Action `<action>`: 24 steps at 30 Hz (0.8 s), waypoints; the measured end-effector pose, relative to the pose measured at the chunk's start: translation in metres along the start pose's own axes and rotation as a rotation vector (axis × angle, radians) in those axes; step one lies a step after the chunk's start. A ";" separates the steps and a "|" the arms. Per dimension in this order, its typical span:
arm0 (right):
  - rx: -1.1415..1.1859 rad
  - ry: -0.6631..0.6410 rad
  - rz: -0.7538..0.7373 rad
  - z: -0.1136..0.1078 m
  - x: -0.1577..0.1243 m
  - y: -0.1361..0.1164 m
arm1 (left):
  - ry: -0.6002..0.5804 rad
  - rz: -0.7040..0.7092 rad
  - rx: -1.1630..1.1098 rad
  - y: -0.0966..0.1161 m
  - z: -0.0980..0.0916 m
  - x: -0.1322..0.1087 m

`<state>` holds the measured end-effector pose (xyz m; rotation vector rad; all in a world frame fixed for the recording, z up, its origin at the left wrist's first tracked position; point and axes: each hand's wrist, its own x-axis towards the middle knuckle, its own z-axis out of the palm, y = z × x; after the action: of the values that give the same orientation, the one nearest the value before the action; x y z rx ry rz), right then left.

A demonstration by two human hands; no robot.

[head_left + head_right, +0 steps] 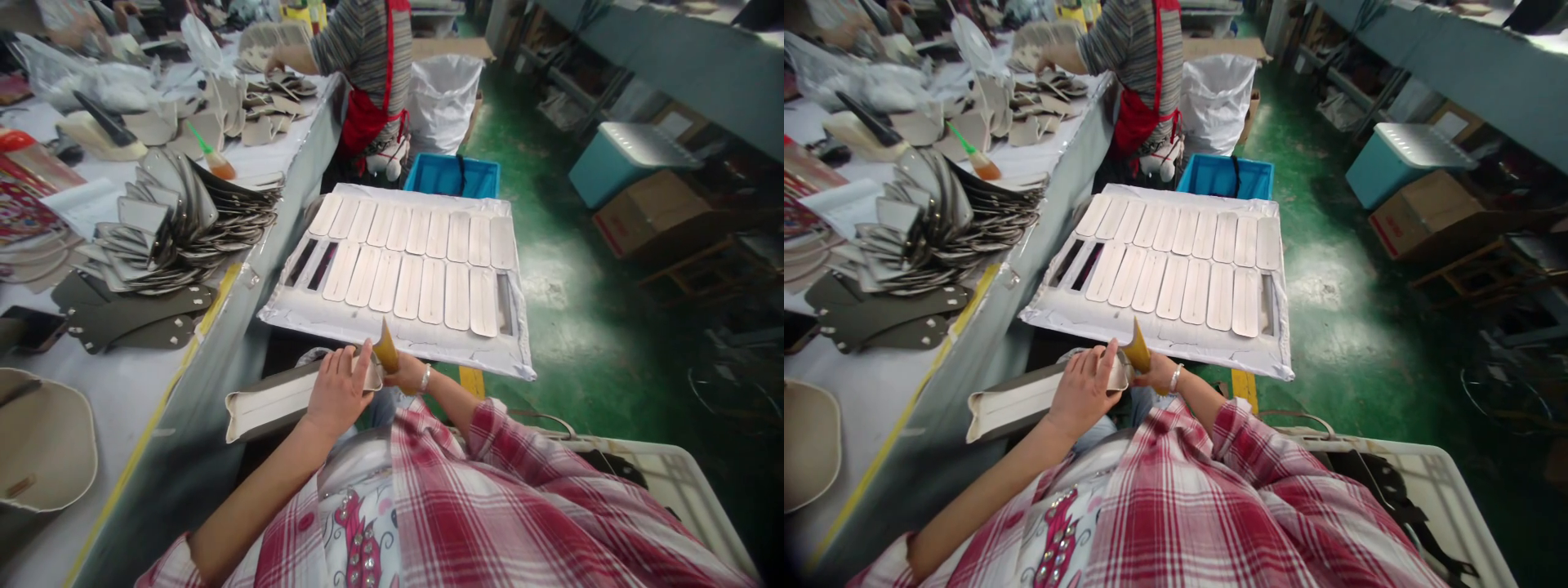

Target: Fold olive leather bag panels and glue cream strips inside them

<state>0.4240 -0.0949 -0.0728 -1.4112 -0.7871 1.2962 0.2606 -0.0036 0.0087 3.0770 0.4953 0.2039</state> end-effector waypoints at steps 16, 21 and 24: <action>-0.379 -0.615 0.429 -0.021 -0.024 -0.082 | 0.009 0.019 -0.074 -0.007 0.008 -0.003; -0.276 -0.585 0.488 -0.021 -0.021 -0.074 | 0.008 0.046 -0.102 -0.013 0.014 -0.001; -0.249 -0.609 0.484 -0.019 -0.018 -0.069 | -0.014 0.073 -0.121 -0.017 0.013 -0.001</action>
<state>0.4504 -0.0974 -0.0035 -1.4665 -1.0722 2.1214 0.2562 0.0123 -0.0054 2.9779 0.3564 0.2051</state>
